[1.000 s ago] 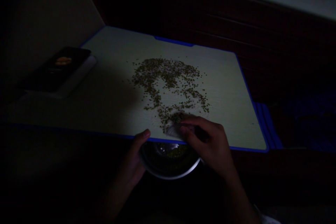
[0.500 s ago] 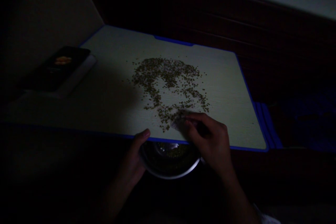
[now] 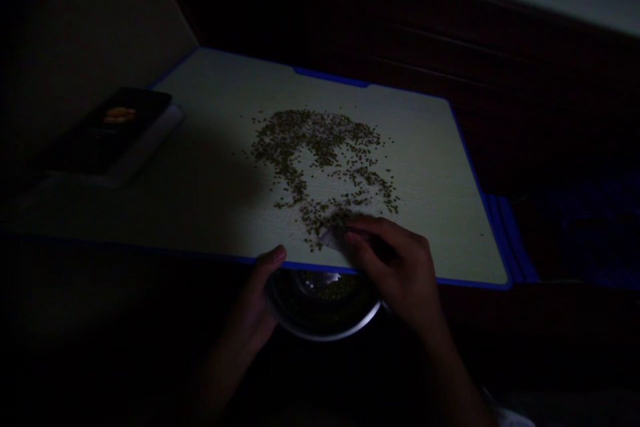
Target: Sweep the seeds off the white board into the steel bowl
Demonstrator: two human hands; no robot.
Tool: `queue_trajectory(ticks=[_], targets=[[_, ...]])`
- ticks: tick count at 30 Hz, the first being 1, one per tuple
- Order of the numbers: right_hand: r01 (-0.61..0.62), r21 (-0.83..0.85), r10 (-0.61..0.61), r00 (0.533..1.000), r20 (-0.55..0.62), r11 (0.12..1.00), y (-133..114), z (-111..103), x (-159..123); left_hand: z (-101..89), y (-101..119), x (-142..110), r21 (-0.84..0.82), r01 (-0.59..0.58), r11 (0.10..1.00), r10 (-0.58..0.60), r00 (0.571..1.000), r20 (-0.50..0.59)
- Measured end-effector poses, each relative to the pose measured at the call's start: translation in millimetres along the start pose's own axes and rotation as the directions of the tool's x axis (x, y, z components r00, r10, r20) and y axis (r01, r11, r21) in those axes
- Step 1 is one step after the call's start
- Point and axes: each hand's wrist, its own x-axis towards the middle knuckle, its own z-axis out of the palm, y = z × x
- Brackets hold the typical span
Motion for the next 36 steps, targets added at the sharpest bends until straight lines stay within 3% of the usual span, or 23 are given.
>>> queue_trajectory(ticks=[10,17,24,36], targets=[[0.002,-0.005,-0.002,1.000,-0.014,1.000,-0.1,-1.2,0.9,-0.5,-0.5,0.1,-0.002,-0.010,1.000,0.010,0.999,0.035],[0.002,-0.024,-0.005,0.995,-0.104,1.000,1.2,3.0,2.7,-3.9,-2.6,3.3,0.014,-0.017,1.000,0.015,0.996,0.084],[0.031,-0.009,-0.031,0.999,-0.016,0.999,2.9,0.9,0.3,-4.9,-3.2,3.0,0.010,-0.023,1.000,0.022,0.996,0.085],[0.044,0.016,-0.045,0.999,0.023,0.999,4.9,-2.3,0.5,-3.5,-2.6,3.4,0.026,-0.015,1.000,0.014,0.999,0.042]])
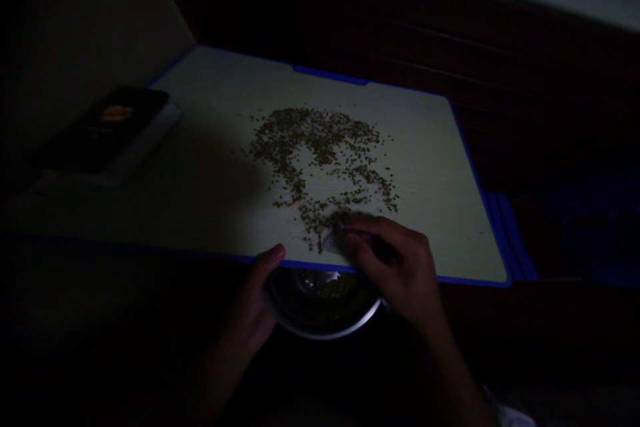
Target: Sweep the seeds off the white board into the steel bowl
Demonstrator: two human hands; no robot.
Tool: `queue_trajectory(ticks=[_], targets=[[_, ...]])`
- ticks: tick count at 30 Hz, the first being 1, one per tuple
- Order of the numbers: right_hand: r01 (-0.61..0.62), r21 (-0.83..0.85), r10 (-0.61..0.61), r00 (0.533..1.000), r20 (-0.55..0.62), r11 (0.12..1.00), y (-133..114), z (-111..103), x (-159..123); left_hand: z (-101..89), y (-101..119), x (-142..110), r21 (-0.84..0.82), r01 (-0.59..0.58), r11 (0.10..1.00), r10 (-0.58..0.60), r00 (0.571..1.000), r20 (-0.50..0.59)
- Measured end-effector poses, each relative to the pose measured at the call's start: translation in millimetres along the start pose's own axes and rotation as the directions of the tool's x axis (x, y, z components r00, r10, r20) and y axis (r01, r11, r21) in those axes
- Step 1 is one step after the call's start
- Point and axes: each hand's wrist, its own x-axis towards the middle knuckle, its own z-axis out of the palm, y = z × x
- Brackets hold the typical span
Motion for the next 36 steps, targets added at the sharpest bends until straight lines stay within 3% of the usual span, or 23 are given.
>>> queue_trajectory(ticks=[6,13,25,36], targets=[[-0.005,0.008,0.005,1.000,0.009,1.000,-1.2,-1.6,-0.5,1.2,1.7,-1.4,-0.009,0.013,1.000,-0.013,0.999,0.045],[-0.012,0.027,0.012,1.000,-0.009,1.000,-0.4,-2.4,-2.0,-1.4,-0.9,-1.8,-0.023,0.016,1.000,-0.016,1.000,-0.021],[0.006,-0.001,-0.006,0.999,0.050,1.000,-4.1,-1.3,-0.4,1.6,1.8,-2.2,0.002,-0.002,1.000,0.002,0.999,0.046],[0.049,0.002,-0.049,0.991,0.120,0.999,-6.8,-2.6,0.2,1.2,0.6,-1.9,-0.018,0.033,0.999,-0.033,0.999,0.042]])
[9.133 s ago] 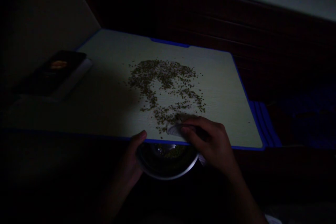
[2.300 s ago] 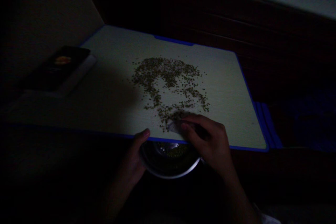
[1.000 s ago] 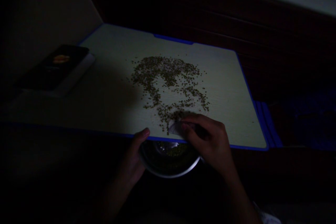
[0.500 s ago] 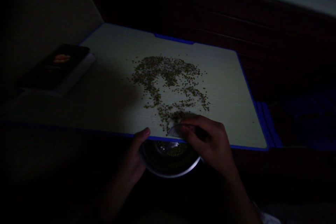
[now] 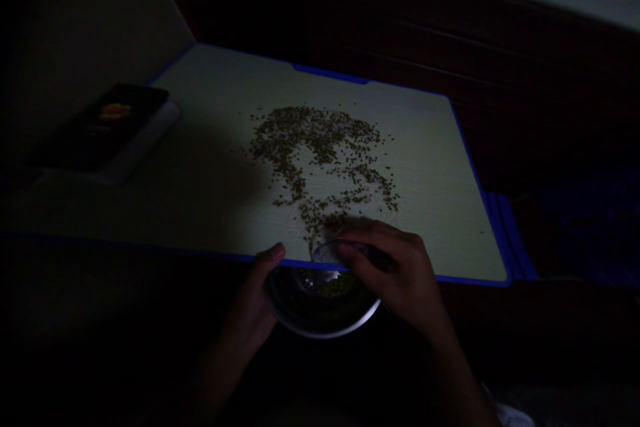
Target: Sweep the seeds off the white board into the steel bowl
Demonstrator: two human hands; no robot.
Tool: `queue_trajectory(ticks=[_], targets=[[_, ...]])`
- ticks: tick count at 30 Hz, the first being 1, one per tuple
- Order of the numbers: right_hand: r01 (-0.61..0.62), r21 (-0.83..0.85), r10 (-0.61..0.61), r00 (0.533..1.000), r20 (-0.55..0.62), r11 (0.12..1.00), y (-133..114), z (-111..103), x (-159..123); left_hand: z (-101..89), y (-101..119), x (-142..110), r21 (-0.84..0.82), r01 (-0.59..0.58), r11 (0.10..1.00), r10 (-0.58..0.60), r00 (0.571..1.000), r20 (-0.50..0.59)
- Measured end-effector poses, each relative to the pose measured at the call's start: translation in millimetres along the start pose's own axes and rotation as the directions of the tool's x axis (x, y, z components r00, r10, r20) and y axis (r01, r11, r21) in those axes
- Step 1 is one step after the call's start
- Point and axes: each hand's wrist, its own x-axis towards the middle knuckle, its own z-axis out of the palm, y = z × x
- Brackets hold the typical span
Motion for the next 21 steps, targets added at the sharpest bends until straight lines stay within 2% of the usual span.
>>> queue_trajectory(ticks=[8,15,21], targets=[[0.001,0.028,-0.002,1.000,0.022,1.000,1.1,-0.8,-0.8,-0.1,0.3,0.2,0.008,-0.012,1.000,0.012,1.000,0.001],[-0.101,0.054,0.109,0.977,-0.182,0.993,3.1,1.7,-2.4,-2.0,-0.5,2.4,0.002,-0.060,0.998,0.060,0.998,0.020],[-0.064,0.020,0.066,0.991,-0.116,0.998,4.6,1.3,-1.1,-0.9,-0.2,2.4,0.013,-0.030,0.999,0.030,1.000,-0.004]])
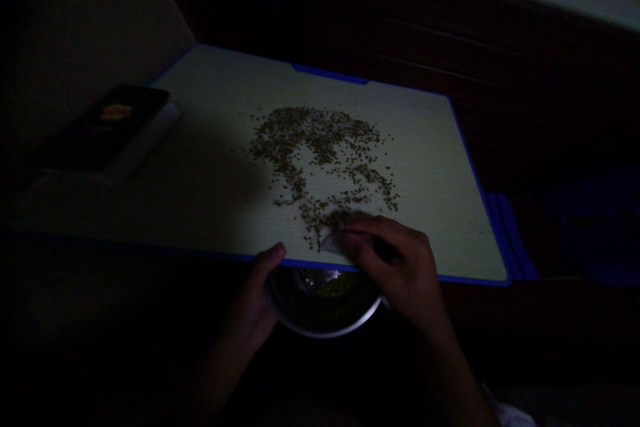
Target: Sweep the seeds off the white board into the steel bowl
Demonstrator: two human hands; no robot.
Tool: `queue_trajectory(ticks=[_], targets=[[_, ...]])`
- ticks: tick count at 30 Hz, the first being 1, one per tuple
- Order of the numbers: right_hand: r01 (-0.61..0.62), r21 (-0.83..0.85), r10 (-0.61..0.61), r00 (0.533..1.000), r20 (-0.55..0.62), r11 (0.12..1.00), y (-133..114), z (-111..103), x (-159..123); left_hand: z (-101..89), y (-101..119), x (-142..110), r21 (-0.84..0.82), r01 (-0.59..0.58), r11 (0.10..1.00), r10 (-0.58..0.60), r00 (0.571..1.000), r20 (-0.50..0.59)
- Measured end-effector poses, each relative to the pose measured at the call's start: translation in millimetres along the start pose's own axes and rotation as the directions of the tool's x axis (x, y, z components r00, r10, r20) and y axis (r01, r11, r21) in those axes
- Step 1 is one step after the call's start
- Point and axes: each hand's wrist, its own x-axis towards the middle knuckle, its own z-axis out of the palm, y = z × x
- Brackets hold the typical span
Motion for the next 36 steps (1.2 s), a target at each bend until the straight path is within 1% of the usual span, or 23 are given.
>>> queue_trajectory(ticks=[16,19,23,28,30,33,36], targets=[[0.027,-0.005,-0.027,0.997,0.073,1.000,-2.5,-0.5,1.6,1.3,0.9,-1.5,-0.016,0.007,1.000,-0.007,1.000,0.017],[0.036,-0.009,-0.035,0.996,0.087,0.999,-2.2,-1.2,1.4,0.4,0.4,-1.7,-0.006,0.007,1.000,-0.007,1.000,0.007],[0.054,-0.008,-0.053,0.993,0.107,0.999,-3.7,-2.0,1.8,-1.4,-0.6,-2.2,-0.005,0.008,1.000,-0.008,1.000,0.018],[0.073,-0.002,-0.072,0.990,0.125,0.997,-4.9,-2.2,3.5,-0.6,-0.1,-2.0,-0.011,0.020,1.000,-0.020,1.000,-0.008],[0.076,0.004,-0.076,0.990,0.119,0.997,-4.3,-2.5,3.3,-0.2,-0.2,-1.7,-0.011,0.028,1.000,-0.028,1.000,-0.012],[0.049,0.017,-0.050,0.995,0.090,0.999,-2.7,-2.1,1.9,-0.1,-0.7,-1.1,-0.028,0.025,0.999,-0.025,1.000,-0.007],[-0.016,0.040,0.016,1.000,0.006,0.999,-1.1,0.9,0.2,-0.1,-1.0,-0.5,-0.039,0.000,0.999,0.001,1.000,0.009]])
